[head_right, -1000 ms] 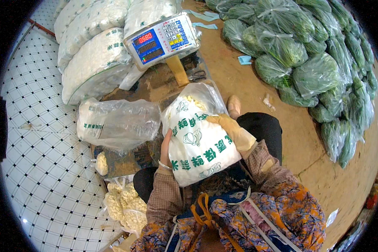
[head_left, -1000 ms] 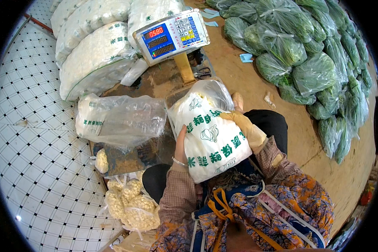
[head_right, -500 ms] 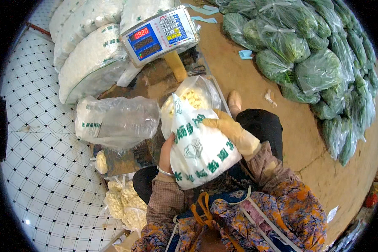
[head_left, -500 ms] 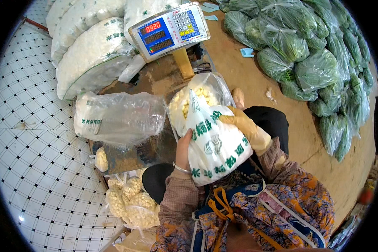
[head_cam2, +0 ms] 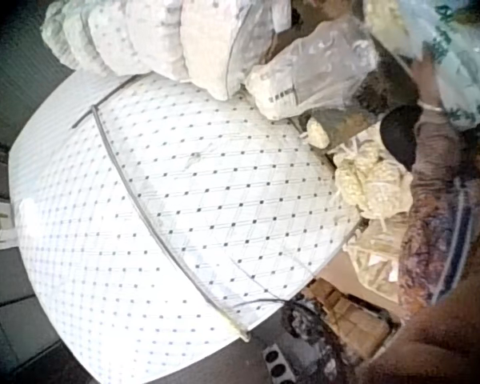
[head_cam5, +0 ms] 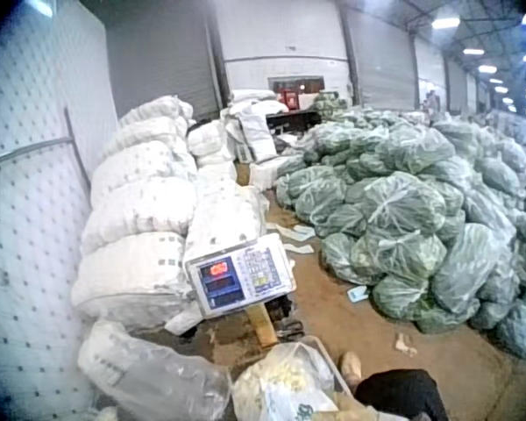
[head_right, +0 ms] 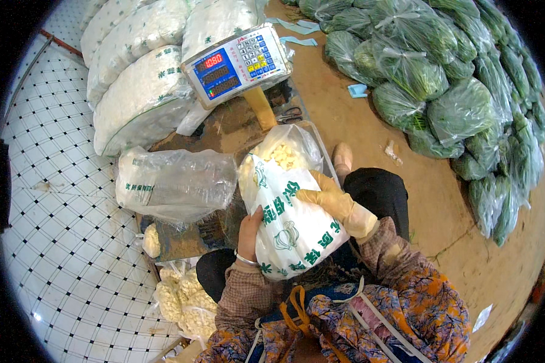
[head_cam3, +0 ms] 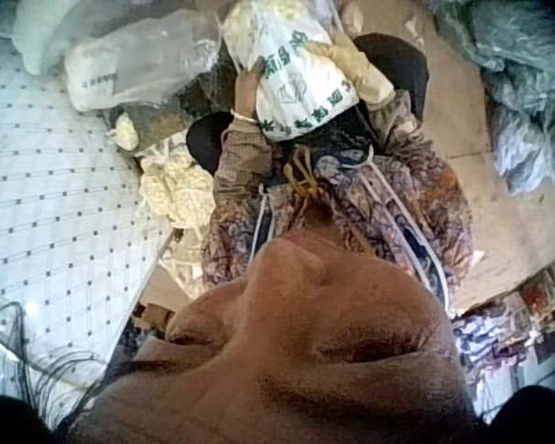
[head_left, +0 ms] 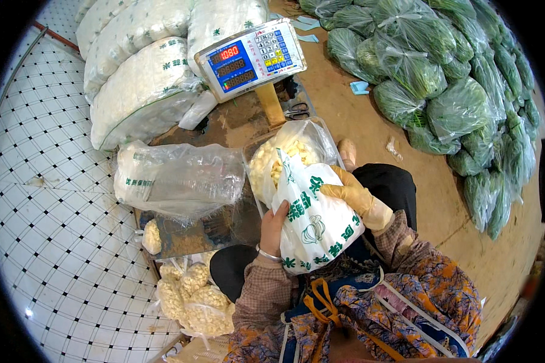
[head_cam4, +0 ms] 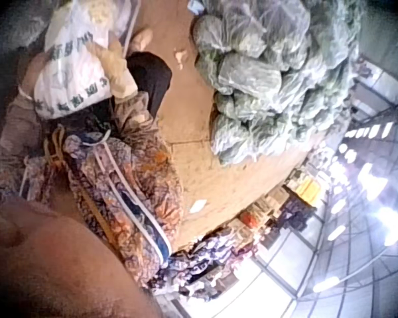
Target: The person fills plastic bags with peeled garlic cloves from a large container, weighs them on a digital scale, and ties the bags closed.
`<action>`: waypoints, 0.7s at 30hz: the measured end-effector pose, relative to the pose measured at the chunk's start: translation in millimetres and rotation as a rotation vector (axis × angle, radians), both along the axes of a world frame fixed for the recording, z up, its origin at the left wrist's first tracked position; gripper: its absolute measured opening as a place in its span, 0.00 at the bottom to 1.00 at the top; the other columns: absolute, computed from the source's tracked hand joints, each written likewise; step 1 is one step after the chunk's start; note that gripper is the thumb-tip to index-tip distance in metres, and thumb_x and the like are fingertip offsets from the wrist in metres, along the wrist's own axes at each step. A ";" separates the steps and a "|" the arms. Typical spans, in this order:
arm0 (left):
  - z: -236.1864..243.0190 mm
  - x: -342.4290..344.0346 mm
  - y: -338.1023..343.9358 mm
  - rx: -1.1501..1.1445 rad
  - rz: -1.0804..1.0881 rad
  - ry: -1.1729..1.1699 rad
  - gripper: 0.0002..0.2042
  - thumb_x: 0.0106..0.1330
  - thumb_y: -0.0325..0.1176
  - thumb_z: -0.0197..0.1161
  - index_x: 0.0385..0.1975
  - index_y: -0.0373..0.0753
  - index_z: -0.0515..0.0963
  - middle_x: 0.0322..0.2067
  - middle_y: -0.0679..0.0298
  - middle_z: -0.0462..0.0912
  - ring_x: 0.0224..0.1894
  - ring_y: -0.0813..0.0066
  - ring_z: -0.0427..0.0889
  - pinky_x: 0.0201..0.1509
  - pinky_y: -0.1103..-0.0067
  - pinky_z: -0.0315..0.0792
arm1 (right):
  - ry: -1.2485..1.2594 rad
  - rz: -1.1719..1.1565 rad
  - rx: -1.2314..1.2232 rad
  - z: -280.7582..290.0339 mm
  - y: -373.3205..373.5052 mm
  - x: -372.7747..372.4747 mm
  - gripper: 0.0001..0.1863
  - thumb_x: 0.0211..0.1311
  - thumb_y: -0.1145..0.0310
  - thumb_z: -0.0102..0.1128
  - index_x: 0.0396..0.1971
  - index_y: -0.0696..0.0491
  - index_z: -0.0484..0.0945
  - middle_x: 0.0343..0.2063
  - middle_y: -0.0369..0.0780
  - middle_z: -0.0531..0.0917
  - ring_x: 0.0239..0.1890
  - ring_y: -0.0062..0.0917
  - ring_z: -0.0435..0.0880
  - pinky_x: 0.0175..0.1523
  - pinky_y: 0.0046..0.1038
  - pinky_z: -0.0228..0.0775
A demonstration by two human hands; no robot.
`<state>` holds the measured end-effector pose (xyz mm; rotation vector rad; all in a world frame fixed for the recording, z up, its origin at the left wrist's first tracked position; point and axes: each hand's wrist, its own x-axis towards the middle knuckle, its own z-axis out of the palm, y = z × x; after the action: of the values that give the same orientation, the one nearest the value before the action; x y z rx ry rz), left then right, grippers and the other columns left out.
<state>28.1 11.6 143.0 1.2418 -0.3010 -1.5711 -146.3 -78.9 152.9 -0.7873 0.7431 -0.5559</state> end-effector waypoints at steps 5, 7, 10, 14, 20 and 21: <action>0.6 -3.0 4.8 -0.011 -0.018 -0.043 0.16 0.58 0.35 0.52 0.39 0.28 0.69 0.32 0.63 0.75 0.29 0.79 0.74 0.32 0.85 0.69 | 0.032 0.000 -0.118 -5.5 4.1 -4.4 0.28 0.47 0.67 0.60 0.48 0.60 0.62 0.39 0.38 0.74 0.40 0.21 0.71 0.46 0.21 0.63; -6.3 -3.9 7.8 -0.051 -0.010 -0.035 0.16 0.58 0.35 0.52 0.40 0.28 0.68 0.32 0.63 0.75 0.29 0.79 0.74 0.33 0.85 0.69 | 0.011 0.009 -0.150 -2.4 5.6 -4.3 0.27 0.47 0.67 0.60 0.48 0.60 0.62 0.39 0.38 0.74 0.40 0.21 0.71 0.46 0.21 0.63; -19.3 -2.5 11.2 -0.086 0.015 -0.039 0.18 0.58 0.36 0.52 0.43 0.29 0.67 0.35 0.62 0.74 0.32 0.79 0.74 0.35 0.85 0.69 | 0.040 0.010 -0.206 -2.3 11.3 -4.8 0.28 0.47 0.67 0.60 0.48 0.60 0.62 0.40 0.38 0.73 0.41 0.21 0.70 0.47 0.21 0.62; -56.4 -1.0 4.7 -0.064 0.045 -0.051 0.21 0.57 0.35 0.53 0.46 0.29 0.62 0.39 0.59 0.72 0.37 0.76 0.73 0.38 0.83 0.68 | 0.012 -0.037 -0.180 -41.6 17.8 -4.7 0.30 0.47 0.67 0.60 0.50 0.59 0.59 0.41 0.39 0.71 0.44 0.21 0.68 0.48 0.21 0.61; -106.0 -1.7 -0.2 -0.190 0.053 -0.398 0.19 0.56 0.27 0.50 0.48 0.29 0.61 0.41 0.56 0.71 0.41 0.70 0.72 0.43 0.80 0.68 | 0.192 -0.072 -0.414 -111.0 22.8 11.2 0.30 0.49 0.63 0.57 0.50 0.62 0.58 0.44 0.44 0.70 0.47 0.26 0.67 0.52 0.24 0.57; -99.9 -3.3 -4.3 -0.166 0.095 -0.239 0.20 0.56 0.27 0.50 0.49 0.30 0.60 0.42 0.56 0.71 0.42 0.69 0.72 0.44 0.79 0.68 | 0.227 -0.100 -0.407 -110.1 20.3 16.4 0.30 0.49 0.63 0.57 0.50 0.62 0.59 0.44 0.44 0.70 0.47 0.26 0.67 0.52 0.24 0.57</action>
<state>24.8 7.2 43.2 1.2948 -0.5083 -1.2910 -129.9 -58.6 42.8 -1.2092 0.8948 -0.7281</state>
